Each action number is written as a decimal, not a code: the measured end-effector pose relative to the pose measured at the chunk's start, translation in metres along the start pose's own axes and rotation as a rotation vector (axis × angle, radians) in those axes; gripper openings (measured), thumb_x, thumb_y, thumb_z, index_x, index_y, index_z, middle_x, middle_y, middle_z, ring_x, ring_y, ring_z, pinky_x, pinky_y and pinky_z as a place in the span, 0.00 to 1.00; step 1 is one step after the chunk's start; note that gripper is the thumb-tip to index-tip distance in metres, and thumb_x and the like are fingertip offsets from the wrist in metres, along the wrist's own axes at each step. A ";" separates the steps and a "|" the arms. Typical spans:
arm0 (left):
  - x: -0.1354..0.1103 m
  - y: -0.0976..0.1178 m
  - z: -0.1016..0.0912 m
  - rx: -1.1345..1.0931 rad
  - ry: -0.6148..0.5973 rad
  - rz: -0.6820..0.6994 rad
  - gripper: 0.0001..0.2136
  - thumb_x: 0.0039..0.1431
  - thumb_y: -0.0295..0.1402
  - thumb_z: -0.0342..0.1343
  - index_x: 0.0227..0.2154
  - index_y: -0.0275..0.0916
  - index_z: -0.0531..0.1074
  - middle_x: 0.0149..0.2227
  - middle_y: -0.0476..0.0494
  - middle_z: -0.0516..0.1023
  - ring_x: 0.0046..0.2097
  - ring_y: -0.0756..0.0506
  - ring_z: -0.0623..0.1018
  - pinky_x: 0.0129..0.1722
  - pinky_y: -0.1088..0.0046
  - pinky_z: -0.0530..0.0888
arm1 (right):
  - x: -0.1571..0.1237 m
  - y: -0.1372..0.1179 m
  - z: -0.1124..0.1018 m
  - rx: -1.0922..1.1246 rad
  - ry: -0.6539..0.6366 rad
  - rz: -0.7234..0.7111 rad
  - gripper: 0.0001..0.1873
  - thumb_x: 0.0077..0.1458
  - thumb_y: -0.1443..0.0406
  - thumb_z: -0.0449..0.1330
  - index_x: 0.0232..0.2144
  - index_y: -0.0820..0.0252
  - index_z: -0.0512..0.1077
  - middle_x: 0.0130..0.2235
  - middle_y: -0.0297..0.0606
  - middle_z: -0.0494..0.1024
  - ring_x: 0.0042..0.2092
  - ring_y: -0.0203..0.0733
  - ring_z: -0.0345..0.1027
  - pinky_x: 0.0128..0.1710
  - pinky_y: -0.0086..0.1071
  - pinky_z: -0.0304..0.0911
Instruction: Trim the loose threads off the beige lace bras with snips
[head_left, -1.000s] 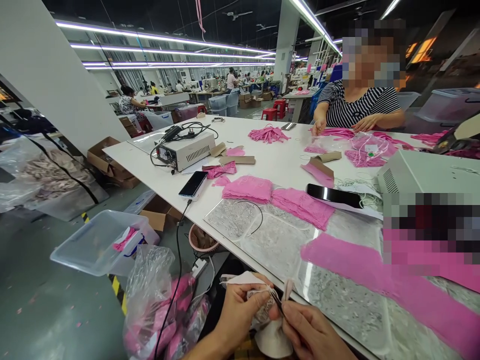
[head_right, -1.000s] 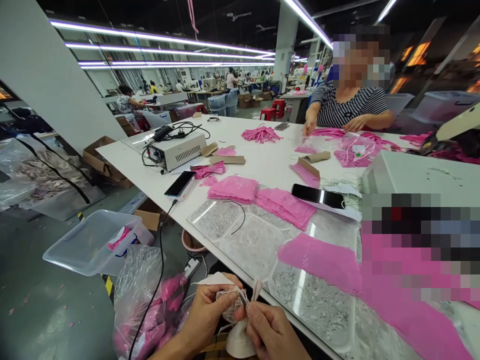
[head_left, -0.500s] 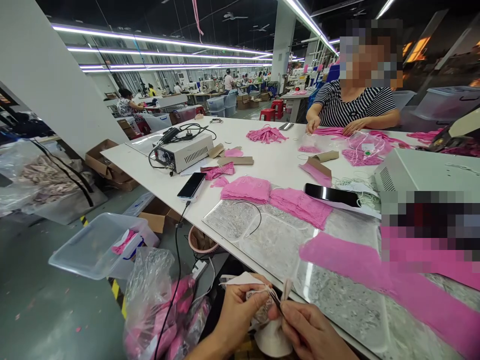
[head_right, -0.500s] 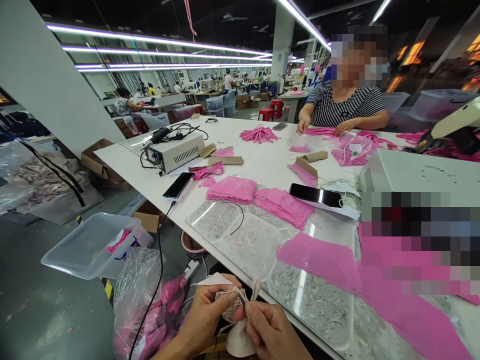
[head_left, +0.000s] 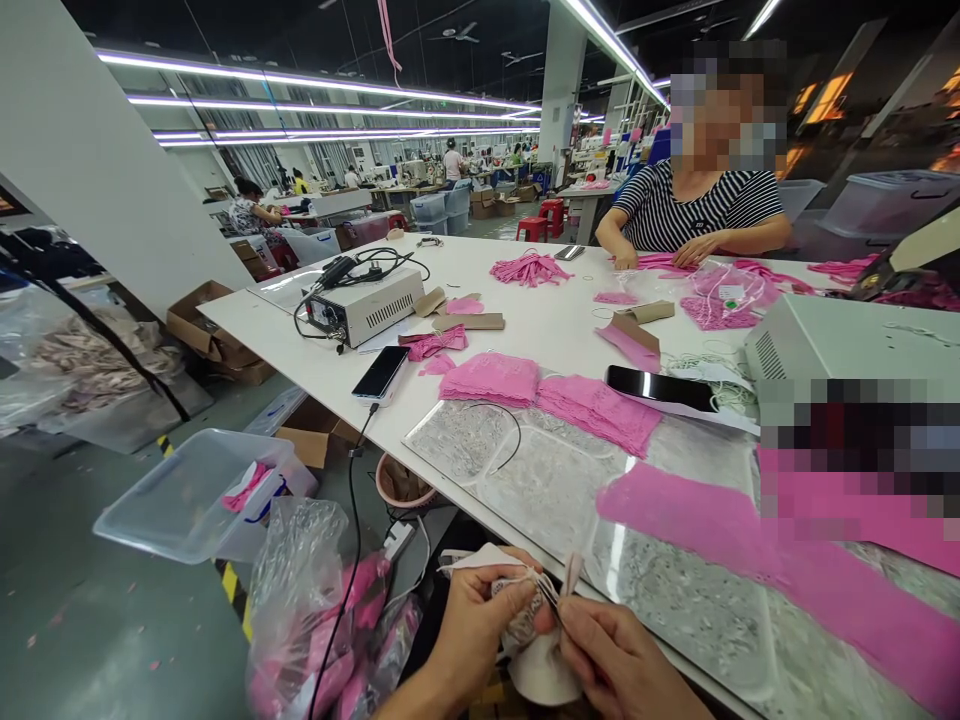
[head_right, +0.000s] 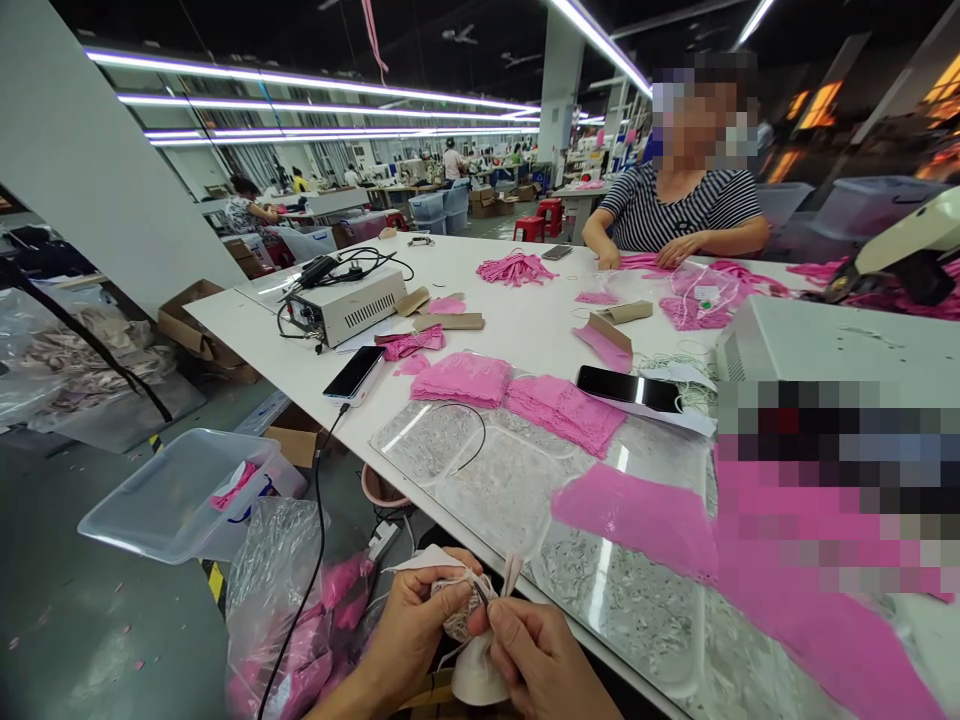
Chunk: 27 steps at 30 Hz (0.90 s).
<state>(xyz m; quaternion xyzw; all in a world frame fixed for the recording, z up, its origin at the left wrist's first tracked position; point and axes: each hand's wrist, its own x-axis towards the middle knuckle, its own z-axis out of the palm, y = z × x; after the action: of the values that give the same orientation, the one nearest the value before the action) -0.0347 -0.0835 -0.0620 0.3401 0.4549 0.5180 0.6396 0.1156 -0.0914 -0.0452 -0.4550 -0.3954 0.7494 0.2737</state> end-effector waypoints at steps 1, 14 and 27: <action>0.000 0.000 0.000 0.002 0.005 -0.010 0.08 0.44 0.34 0.66 0.25 0.33 0.78 0.33 0.43 0.76 0.30 0.49 0.71 0.30 0.76 0.67 | -0.001 -0.002 0.000 -0.010 0.003 0.006 0.30 0.43 0.38 0.54 0.25 0.61 0.67 0.15 0.20 0.55 0.11 0.22 0.36 0.09 0.24 0.32; 0.001 -0.004 -0.001 -0.050 0.015 -0.031 0.07 0.43 0.32 0.66 0.25 0.33 0.79 0.35 0.42 0.76 0.30 0.49 0.72 0.31 0.75 0.68 | -0.011 -0.025 0.008 0.020 0.076 0.085 0.30 0.38 0.39 0.57 0.24 0.61 0.66 0.14 0.20 0.55 0.12 0.22 0.35 0.10 0.24 0.29; -0.001 0.014 0.012 -0.213 0.021 -0.126 0.12 0.34 0.36 0.71 0.21 0.32 0.80 0.33 0.41 0.74 0.29 0.50 0.71 0.30 0.75 0.66 | -0.007 -0.017 0.004 0.127 0.038 0.072 0.28 0.39 0.41 0.60 0.23 0.62 0.67 0.15 0.20 0.57 0.12 0.20 0.35 0.09 0.20 0.30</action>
<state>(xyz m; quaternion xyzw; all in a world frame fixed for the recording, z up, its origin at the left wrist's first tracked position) -0.0285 -0.0807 -0.0453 0.2356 0.4242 0.5259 0.6986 0.1155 -0.0892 -0.0266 -0.4649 -0.3254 0.7734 0.2824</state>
